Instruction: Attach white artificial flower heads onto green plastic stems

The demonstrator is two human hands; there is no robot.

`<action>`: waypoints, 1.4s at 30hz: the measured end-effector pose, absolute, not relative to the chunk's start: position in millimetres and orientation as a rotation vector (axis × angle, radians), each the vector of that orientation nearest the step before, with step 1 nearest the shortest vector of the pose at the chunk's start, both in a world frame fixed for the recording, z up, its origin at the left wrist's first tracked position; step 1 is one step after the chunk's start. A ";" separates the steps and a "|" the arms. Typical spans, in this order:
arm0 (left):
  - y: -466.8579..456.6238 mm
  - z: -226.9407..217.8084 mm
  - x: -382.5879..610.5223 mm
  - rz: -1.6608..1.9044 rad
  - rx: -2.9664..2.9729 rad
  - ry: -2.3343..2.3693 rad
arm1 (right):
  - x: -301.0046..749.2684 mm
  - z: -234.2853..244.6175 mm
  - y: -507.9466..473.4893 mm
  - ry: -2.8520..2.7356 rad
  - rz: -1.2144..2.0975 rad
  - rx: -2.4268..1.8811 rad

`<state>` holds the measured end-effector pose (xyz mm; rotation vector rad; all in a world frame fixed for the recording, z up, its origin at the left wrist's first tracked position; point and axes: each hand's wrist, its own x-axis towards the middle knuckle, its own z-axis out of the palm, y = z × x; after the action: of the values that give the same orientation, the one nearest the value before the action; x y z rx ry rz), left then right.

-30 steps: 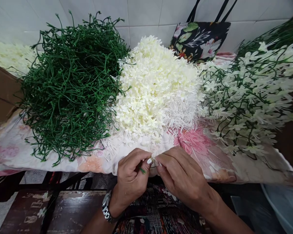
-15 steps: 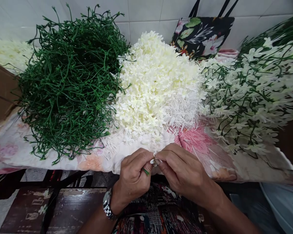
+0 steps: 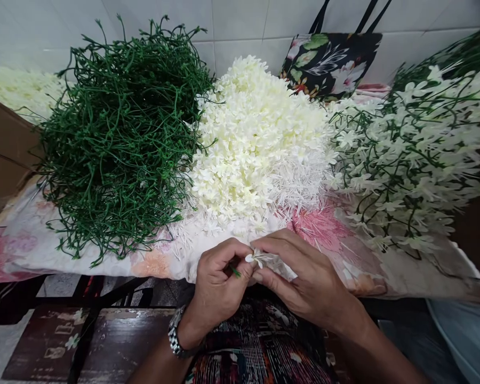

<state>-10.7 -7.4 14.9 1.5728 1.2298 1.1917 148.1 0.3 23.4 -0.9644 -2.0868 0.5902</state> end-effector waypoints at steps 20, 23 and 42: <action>-5.6 14.7 -13.6 0.786 1.460 1.157 | 146.5 28.0 1.0 -1.769 0.785 -1.060; -4.6 19.0 -9.2 0.784 1.507 1.138 | 139.3 28.5 0.8 -1.843 0.721 -0.954; -3.8 14.1 -1.5 1.106 1.254 1.264 | 141.3 13.7 2.4 -1.785 0.647 -1.099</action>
<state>-1.5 -3.8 14.1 1.2544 1.2636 1.1059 141.3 2.4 13.7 -1.0989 -1.7846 0.6466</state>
